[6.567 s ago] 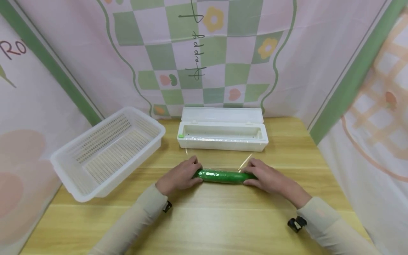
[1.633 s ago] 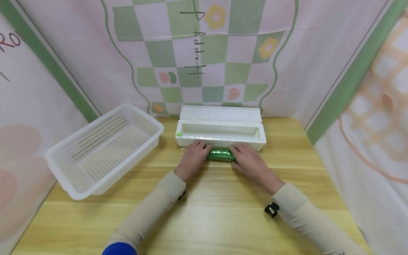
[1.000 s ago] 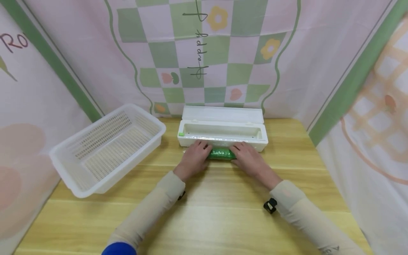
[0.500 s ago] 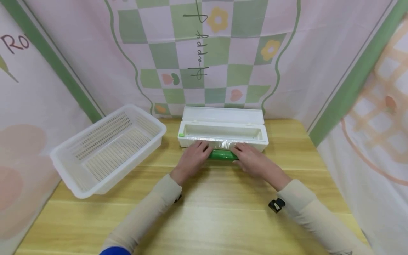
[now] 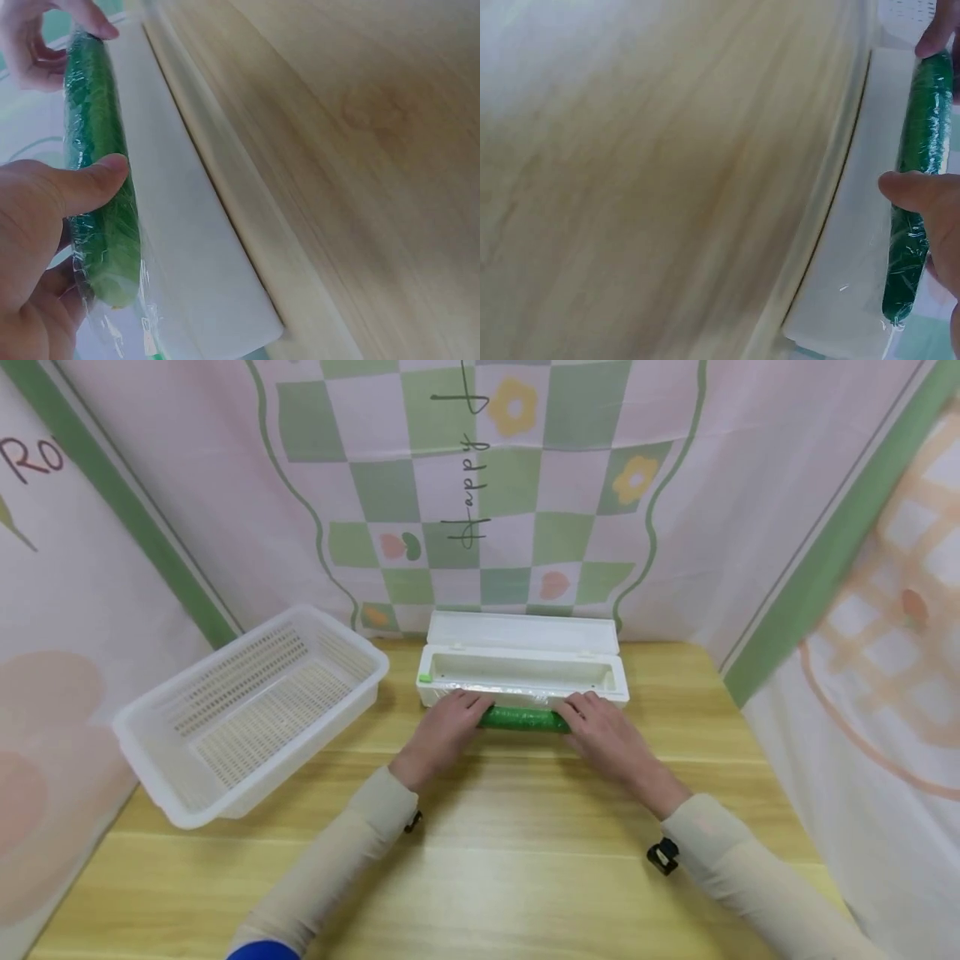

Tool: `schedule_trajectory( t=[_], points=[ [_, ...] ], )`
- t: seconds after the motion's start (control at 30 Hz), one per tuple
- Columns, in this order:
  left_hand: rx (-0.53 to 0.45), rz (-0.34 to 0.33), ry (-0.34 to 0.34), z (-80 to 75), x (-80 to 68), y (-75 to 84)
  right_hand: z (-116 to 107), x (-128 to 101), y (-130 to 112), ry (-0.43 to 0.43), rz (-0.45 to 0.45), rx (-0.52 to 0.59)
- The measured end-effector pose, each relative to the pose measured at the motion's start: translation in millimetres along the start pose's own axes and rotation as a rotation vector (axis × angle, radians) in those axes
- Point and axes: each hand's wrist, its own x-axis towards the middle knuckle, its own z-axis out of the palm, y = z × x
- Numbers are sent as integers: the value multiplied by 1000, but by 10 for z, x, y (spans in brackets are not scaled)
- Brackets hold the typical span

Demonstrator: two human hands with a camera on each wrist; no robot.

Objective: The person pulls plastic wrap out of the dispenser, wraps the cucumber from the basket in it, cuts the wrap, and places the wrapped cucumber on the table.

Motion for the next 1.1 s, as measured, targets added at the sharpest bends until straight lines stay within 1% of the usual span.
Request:
schedule_trajectory(
  t=[0.07,0.13,0.23,0.37,0.5,0.6,0.67,0.77,0.87,1.0,1.1],
  points=[
    [-5,7,-1,1,1,-9,15,-10,25,4,-19,6],
    [10,24,2,5,9,-19,-6,-6,43,-15,-22,19],
    [69,40,15,22,35,-42,-62,12,58,-52,-23,40],
    [175,56,77,61,66,-94,-110,27,78,-90,-15,62],
    [232,97,146,68,65,-146,-151,43,103,-126,-5,74],
    [219,120,167,27,57,-169,-202,74,121,-120,-24,79],
    [194,120,169,-19,59,-177,-249,105,131,-100,-49,78],
    [155,109,172,-113,77,-178,-332,162,150,-75,-84,62],
    [123,85,169,-211,102,-174,-423,227,168,-70,-98,51],
    [107,60,147,-317,142,-176,-537,320,195,-90,-105,42],
    [109,60,138,-380,178,-183,-605,376,222,-114,-101,38]
  ],
)
